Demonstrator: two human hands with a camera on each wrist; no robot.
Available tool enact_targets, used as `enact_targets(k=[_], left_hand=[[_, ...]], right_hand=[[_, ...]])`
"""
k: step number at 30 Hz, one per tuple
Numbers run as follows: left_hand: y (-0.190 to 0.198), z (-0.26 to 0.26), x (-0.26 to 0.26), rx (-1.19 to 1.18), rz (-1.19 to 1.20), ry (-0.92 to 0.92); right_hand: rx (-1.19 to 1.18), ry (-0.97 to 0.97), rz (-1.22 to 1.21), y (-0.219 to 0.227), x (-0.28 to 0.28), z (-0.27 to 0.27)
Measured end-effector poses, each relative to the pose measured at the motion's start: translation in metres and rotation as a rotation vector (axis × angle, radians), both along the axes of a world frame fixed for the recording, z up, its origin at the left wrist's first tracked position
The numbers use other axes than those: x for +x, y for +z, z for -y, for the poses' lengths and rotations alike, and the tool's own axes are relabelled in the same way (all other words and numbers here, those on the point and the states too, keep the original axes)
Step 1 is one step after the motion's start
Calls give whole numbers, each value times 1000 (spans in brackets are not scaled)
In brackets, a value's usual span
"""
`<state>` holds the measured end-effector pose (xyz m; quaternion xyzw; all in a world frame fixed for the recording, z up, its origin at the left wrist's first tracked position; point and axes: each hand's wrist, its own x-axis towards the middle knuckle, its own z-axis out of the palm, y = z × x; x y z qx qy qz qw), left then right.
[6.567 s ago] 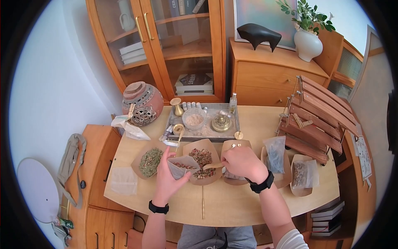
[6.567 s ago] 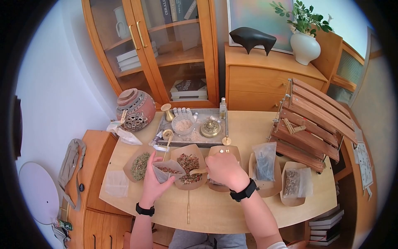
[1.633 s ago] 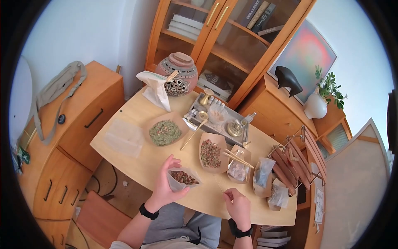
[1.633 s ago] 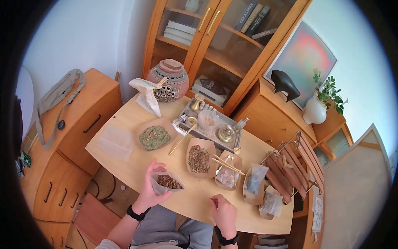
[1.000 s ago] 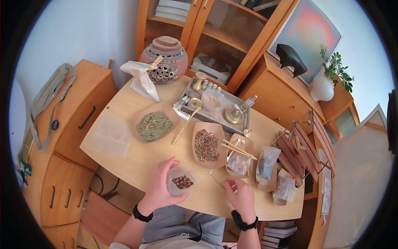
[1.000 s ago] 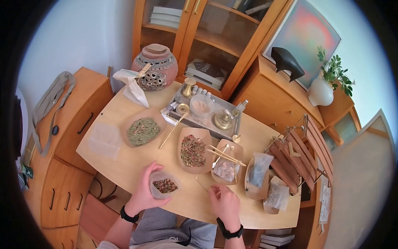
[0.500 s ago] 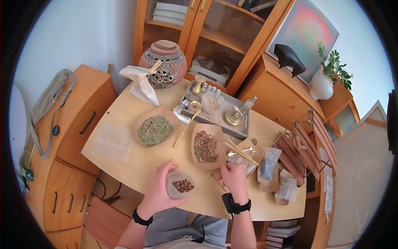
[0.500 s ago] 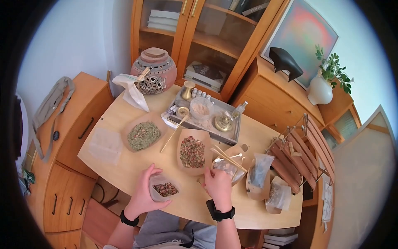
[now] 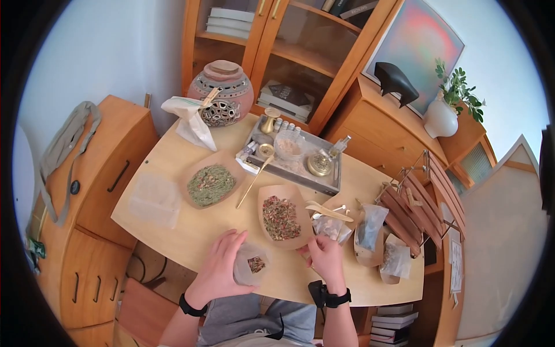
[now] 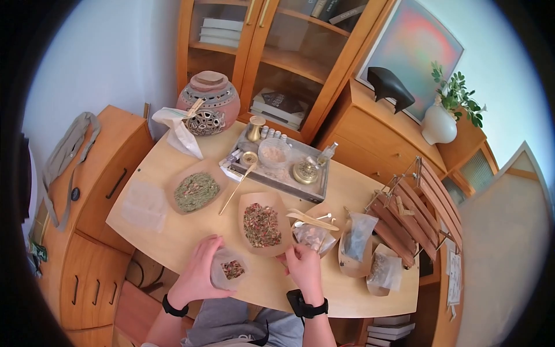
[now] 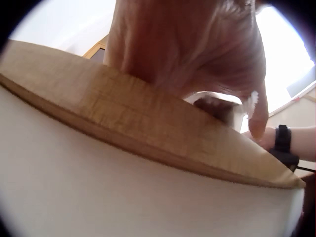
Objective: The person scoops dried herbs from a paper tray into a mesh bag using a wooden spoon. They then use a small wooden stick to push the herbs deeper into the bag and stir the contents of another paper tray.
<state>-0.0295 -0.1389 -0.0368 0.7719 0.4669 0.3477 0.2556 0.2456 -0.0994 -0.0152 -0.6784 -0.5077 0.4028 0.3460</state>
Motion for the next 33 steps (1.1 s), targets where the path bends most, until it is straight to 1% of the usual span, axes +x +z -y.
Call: enact_targets(k=[2, 4, 6, 8, 10, 11, 13, 14, 16, 17, 19, 21, 22, 24, 25, 26, 28, 29, 30, 33], left_hand=[[-1, -1, -1, 19, -34, -1], [-1, 0, -2, -77, 96, 14], [-6, 0, -4, -61, 132, 21], [-11, 0, -4, -47, 168, 25], [-13, 1, -5, -84, 337, 26], [-11, 1, -7, -83, 334, 25], [-3, -1, -15, -209, 385, -27], [-2, -1, -18, -207, 381, -26], [-1, -2, -24, -410, 589, -78], [1, -1, -25, -409, 587, -77], [9, 0, -24, -605, 872, -147], [8, -4, -20, -604, 879, -172], [7, -6, -17, -601, 888, -193], [3, -19, -10, -599, 873, -182], [3, -27, -5, -599, 856, -176], [6, -36, -1, -597, 858, -176], [21, -60, 9, -574, 900, -256], [27, -72, 14, -566, 899, -264], [33, -83, 20, -569, 881, -269], [39, -100, 36, -542, 821, -273]], right_hand=[[5, 10, 10, -2, 1, 2], [6, 30, 22, -3, 0, 3], [48, 30, 55, 0, -2, 5], [67, 16, 29, -7, -1, 5], [87, 1, 4, -8, -1, 5], [89, 3, -12, -7, -1, 5], [92, 7, -33, -8, -1, 4], [59, -14, -71, -10, 0, 4], [26, -34, -111, -11, 4, 5], [45, -29, -128, -10, 7, 5], [67, -26, -146, -9, 15, 7], [103, -44, -237, -8, 25, 10], [104, -40, -236, -4, 32, 9], [121, -24, -155, 7, 51, 9], [121, -21, -153, 15, 61, 9], [121, -11, -86, 26, 71, 6], [108, -12, 7, 51, 89, 0], [91, -22, 34, 65, 97, -4], [125, -6, 62, 79, 103, -8], [176, 36, 212, 127, 111, -15]])
